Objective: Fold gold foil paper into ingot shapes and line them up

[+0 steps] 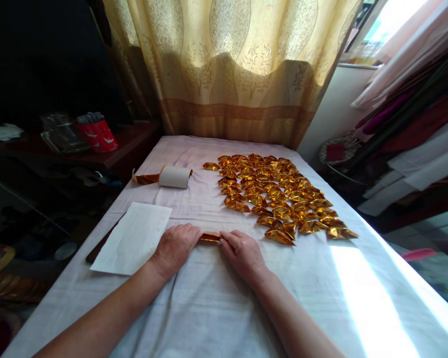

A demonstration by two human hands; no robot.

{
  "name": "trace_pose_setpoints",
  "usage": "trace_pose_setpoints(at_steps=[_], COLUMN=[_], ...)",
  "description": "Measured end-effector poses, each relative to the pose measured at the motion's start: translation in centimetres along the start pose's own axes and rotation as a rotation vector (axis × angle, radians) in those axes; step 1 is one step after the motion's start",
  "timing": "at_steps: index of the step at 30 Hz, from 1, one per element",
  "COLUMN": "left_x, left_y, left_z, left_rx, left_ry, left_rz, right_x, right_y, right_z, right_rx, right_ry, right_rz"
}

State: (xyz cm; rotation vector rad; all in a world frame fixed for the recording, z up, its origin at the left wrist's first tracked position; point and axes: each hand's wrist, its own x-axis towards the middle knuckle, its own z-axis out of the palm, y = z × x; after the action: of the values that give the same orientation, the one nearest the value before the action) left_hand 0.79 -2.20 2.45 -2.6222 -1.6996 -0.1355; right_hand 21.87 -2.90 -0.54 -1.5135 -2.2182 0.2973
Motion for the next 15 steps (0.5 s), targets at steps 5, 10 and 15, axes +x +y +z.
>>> trace_pose_setpoints(at_steps=[5, 10, 15], left_x=[0.16, 0.35, 0.52], left_y=[0.42, 0.38, 0.39], left_z=[-0.25, -0.3, -0.24], left_rx=[-0.06, -0.107, -0.105], left_ry=[-0.014, -0.06, -0.053], left_rz=[-0.049, -0.139, -0.145], right_x=[0.13, 0.26, 0.33], right_y=[0.58, 0.85, 0.61], right_z=[0.26, 0.51, -0.07], right_rx=[0.041, 0.119, 0.043], right_ry=[0.056, 0.123, 0.105], right_rz=[0.019, 0.029, 0.137])
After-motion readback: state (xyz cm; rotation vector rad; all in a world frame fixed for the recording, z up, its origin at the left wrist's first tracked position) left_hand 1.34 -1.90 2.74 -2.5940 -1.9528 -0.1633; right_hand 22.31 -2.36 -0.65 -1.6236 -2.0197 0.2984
